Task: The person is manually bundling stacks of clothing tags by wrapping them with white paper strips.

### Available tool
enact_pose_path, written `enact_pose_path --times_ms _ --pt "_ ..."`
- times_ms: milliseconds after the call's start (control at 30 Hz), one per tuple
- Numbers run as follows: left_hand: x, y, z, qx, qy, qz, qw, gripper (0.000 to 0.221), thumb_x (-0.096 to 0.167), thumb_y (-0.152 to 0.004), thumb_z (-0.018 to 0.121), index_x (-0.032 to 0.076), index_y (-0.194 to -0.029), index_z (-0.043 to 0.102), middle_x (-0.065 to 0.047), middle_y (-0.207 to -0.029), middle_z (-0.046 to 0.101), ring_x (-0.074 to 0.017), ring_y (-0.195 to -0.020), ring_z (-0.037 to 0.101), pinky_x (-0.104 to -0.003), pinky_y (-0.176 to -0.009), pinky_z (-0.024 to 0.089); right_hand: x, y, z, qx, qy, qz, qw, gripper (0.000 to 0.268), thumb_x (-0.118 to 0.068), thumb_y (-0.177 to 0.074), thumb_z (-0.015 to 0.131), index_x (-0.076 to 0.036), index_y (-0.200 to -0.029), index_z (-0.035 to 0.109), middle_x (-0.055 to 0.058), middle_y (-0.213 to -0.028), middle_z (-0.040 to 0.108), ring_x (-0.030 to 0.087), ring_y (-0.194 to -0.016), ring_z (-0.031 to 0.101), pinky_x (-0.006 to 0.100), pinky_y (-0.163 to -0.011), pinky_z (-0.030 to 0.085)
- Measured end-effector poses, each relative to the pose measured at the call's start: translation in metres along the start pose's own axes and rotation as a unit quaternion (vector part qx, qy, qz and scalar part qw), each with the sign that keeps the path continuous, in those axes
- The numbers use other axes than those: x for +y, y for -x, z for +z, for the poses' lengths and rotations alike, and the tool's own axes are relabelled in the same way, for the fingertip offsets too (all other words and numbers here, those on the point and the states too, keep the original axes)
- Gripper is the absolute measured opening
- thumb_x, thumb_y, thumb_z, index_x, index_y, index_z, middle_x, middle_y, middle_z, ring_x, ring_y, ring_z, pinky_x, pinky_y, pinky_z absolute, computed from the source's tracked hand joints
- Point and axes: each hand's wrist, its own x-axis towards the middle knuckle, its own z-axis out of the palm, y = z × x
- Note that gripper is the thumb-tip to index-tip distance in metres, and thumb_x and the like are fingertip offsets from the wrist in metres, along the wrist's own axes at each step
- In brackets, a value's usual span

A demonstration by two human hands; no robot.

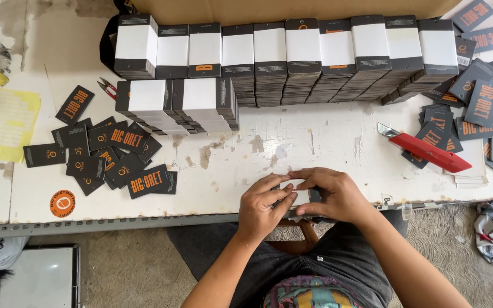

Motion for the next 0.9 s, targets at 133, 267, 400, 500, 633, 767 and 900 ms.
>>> enact_pose_path --times_ms 133,267,400,500,633,767,900 --pt "-0.002 0.001 0.0 0.003 0.007 0.007 1.0 0.003 0.007 -0.071 0.069 0.007 -0.074 0.068 -0.011 -0.082 0.066 -0.0287 -0.083 0.064 -0.038 -0.074 0.051 -0.006 -0.002 0.002 0.013 -0.015 0.026 0.999 0.05 -0.031 -0.05 0.082 -0.006 -0.089 0.064 0.016 -0.092 0.066 0.032 -0.077 0.065 0.046 -0.073 0.05" --pt "-0.002 0.001 -0.002 -0.01 -0.002 0.007 1.0 0.002 0.008 -0.072 0.068 0.008 -0.075 0.068 -0.011 -0.085 0.066 -0.0271 -0.084 0.064 -0.038 -0.077 0.05 0.0 0.001 0.008 0.041 0.021 -0.009 0.999 0.021 -0.018 -0.064 0.075 -0.005 -0.077 0.067 0.012 -0.087 0.067 0.033 -0.084 0.063 0.041 -0.073 0.05" --pt "-0.002 0.003 -0.008 -0.05 0.01 0.015 0.999 0.017 0.019 -0.075 0.066 0.006 -0.085 0.067 -0.013 -0.095 0.064 -0.0311 -0.093 0.06 -0.042 -0.082 0.046 0.001 0.001 0.01 0.064 0.006 -0.026 0.998 0.008 -0.012 -0.07 0.069 -0.005 -0.073 0.068 0.012 -0.085 0.068 0.033 -0.083 0.064 0.04 -0.076 0.049" --pt "-0.002 0.003 -0.008 -0.058 -0.023 0.045 0.997 0.026 0.016 -0.066 0.074 0.004 -0.088 0.066 -0.019 -0.097 0.062 -0.0352 -0.093 0.058 -0.046 -0.083 0.045 0.0 0.001 0.01 0.07 0.006 -0.024 0.997 0.007 -0.01 -0.071 0.068 -0.003 -0.073 0.068 0.013 -0.084 0.068 0.033 -0.082 0.064 0.042 -0.076 0.049" --pt "-0.007 0.004 -0.002 -0.037 -0.029 0.029 0.998 0.017 0.014 -0.069 0.071 0.006 -0.084 0.067 -0.013 -0.091 0.064 -0.0291 -0.091 0.061 -0.041 -0.082 0.047 0.002 0.001 0.015 0.079 0.012 -0.032 0.996 0.005 -0.009 -0.07 0.068 -0.004 -0.073 0.068 0.012 -0.084 0.068 0.031 -0.083 0.064 0.04 -0.077 0.049" --pt "-0.003 0.0 -0.002 -0.031 -0.003 -0.01 0.999 0.007 0.008 -0.069 0.07 0.007 -0.076 0.068 -0.013 -0.085 0.066 -0.0293 -0.087 0.062 -0.041 -0.08 0.048 0.01 0.005 0.019 0.109 0.035 -0.056 0.992 0.006 -0.008 -0.072 0.067 -0.003 -0.069 0.066 0.011 -0.082 0.068 0.031 -0.081 0.064 0.039 -0.073 0.05" --pt "-0.002 0.002 0.0 -0.012 0.003 -0.016 1.0 0.003 0.008 -0.07 0.069 0.008 -0.073 0.068 -0.012 -0.085 0.066 -0.0283 -0.088 0.063 -0.039 -0.08 0.048 0.015 0.009 0.02 0.115 0.041 -0.063 0.99 0.007 -0.008 -0.072 0.067 -0.003 -0.068 0.065 0.011 -0.082 0.068 0.03 -0.081 0.064 0.039 -0.074 0.05"
